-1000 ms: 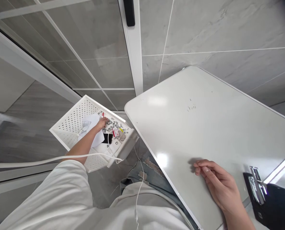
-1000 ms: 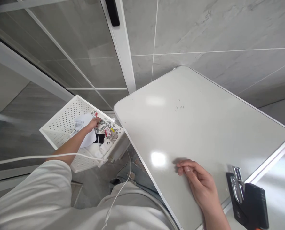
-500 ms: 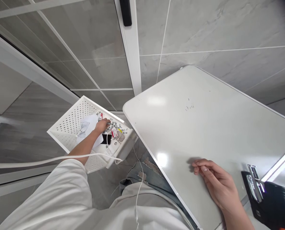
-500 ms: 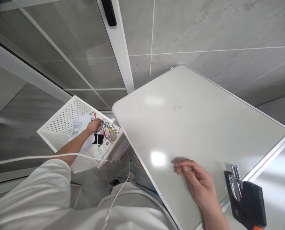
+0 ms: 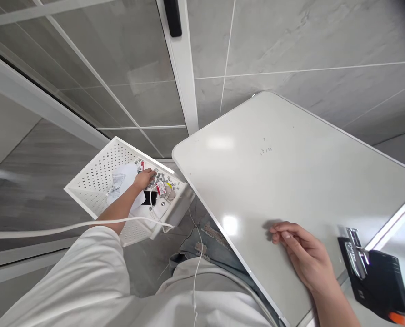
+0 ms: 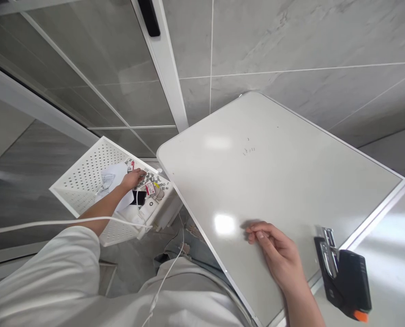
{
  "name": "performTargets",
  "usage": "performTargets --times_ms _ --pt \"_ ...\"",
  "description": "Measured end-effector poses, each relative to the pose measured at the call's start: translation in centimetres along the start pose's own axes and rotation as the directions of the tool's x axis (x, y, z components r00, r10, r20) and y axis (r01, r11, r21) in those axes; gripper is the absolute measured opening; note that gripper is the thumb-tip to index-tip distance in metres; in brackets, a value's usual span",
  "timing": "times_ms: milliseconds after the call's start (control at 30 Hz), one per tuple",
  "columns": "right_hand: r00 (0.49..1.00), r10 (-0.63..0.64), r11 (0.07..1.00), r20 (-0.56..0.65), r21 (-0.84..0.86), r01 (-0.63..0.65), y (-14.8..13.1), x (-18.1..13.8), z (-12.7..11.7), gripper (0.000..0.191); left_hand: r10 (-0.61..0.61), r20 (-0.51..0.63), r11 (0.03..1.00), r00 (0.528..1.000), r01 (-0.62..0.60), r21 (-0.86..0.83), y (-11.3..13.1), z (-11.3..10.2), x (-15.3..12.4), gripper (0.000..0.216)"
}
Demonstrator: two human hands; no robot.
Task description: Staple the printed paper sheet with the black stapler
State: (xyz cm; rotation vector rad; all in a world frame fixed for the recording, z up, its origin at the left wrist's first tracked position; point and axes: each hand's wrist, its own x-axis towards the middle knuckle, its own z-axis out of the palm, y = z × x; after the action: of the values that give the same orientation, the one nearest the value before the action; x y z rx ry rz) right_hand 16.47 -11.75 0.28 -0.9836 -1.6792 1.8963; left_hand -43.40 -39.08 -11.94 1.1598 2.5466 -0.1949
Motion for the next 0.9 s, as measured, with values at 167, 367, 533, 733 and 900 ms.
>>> performTargets --times_ms 167,367,533,733,900 --pt "1.0 0.007 1.0 0.028 0.014 -0.007 0.2 0.0 0.0 0.017 -0.054 0.031 0.998 0.998 0.053 0.034 0.9 -0.1 0.0 0.032" --pt "0.999 -0.026 0.999 0.043 0.044 0.024 0.3 0.1 0.1 0.016 -0.124 0.087 0.991 0.988 0.12 0.053 2.2 -1.3 -0.3 0.028" --pt "0.998 -0.04 0.998 0.047 0.05 0.037 -0.1 0.2 0.5 0.016 -0.185 0.098 0.982 0.978 0.182 0.041 3.7 -3.6 -1.0 0.029" --pt "0.997 -0.056 0.997 0.05 0.058 0.053 -0.6 0.2 0.8 0.016 -0.443 -0.193 0.896 0.875 0.433 -0.095 3.8 -9.0 -4.8 0.036" --pt "0.997 -0.046 0.998 0.059 0.048 0.043 -0.3 0.1 0.5 0.015 -0.698 -0.619 0.715 0.361 0.397 -0.575 6.1 -16.3 -14.0 0.036"
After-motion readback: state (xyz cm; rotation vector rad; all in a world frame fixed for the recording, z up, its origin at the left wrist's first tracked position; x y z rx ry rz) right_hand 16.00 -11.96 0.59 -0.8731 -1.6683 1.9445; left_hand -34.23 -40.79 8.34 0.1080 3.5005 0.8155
